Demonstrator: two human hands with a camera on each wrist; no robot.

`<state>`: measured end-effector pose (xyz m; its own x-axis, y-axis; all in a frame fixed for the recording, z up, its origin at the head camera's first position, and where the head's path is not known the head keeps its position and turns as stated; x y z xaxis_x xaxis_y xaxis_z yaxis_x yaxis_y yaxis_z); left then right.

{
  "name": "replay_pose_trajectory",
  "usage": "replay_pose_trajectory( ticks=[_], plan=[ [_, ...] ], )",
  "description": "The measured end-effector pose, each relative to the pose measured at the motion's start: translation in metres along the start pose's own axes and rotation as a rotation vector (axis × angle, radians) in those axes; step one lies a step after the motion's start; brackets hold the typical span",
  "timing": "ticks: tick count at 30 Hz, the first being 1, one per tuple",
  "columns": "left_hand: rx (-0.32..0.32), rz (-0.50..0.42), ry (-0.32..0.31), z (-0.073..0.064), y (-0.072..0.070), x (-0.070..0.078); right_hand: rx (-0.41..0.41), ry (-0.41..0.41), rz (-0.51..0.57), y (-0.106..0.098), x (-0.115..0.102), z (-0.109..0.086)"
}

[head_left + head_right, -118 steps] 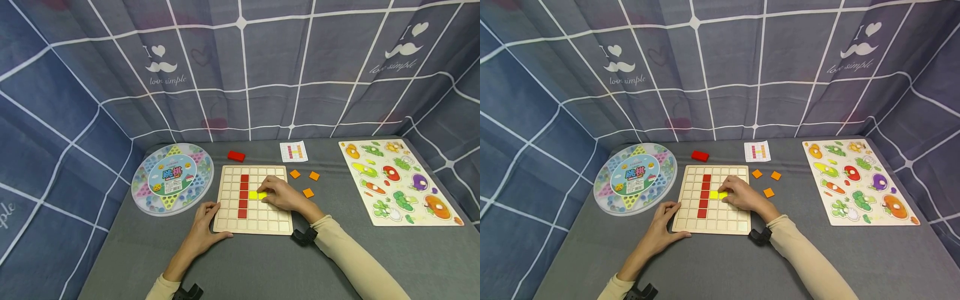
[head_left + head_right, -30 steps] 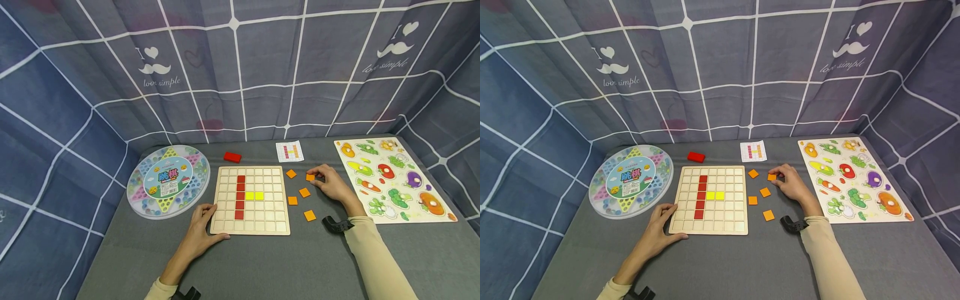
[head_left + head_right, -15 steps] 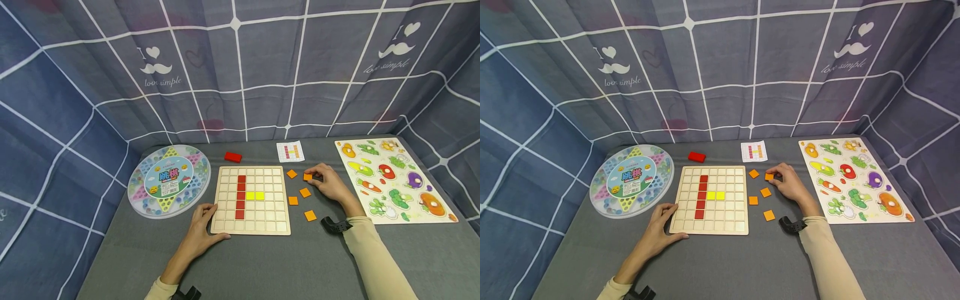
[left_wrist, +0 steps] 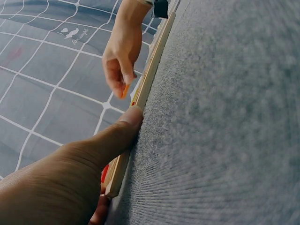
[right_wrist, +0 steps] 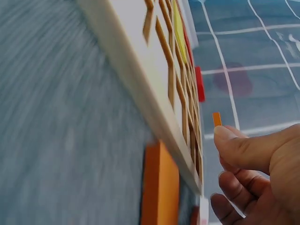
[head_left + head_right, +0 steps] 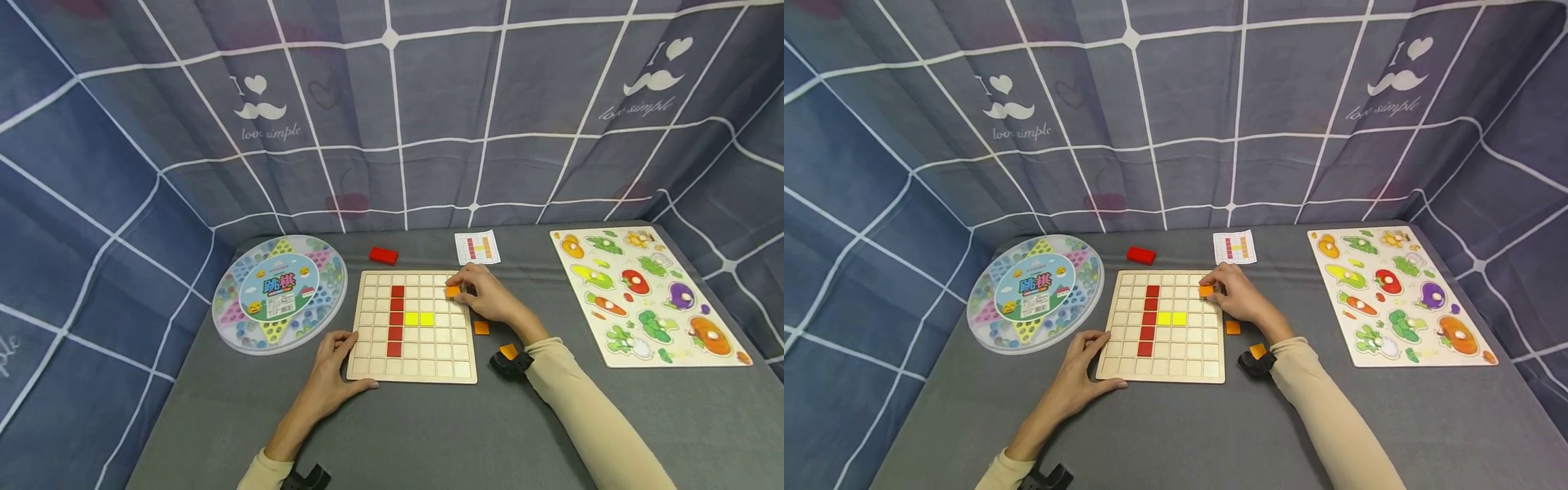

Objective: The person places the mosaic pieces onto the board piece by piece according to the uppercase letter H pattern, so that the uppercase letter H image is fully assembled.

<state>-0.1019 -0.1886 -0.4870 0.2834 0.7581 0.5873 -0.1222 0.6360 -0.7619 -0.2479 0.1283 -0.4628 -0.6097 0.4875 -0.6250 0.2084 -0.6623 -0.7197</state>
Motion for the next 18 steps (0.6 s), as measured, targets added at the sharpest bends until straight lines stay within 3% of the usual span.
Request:
replay_pose_trajectory(
  ticks=[3, 7, 18],
  plan=[
    [0.004, 0.002, 0.010, 0.000, -0.001, -0.001, -0.006, -0.023, 0.012, 0.009, -0.004, 0.009],
    [-0.004, -0.013, 0.001, 0.000, 0.001, -0.001, -0.016, 0.011, 0.041, 0.016, -0.003, 0.012],
    [-0.013, -0.015, -0.029, 0.000, 0.000, 0.000, -0.046, 0.047, 0.057, 0.021, -0.001, 0.016]
  ],
)
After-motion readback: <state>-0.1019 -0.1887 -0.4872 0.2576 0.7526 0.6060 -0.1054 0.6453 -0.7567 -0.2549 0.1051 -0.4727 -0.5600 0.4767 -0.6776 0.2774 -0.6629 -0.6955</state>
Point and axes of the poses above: each hand's wrist, its own z-axis towards the middle knuckle, its own y-axis out of the palm, x = y × z, the point moved 3 cm from there along z, towards the middle knuckle, and after that the axes turned 6 degrees about -y, right-handed, at the moved point
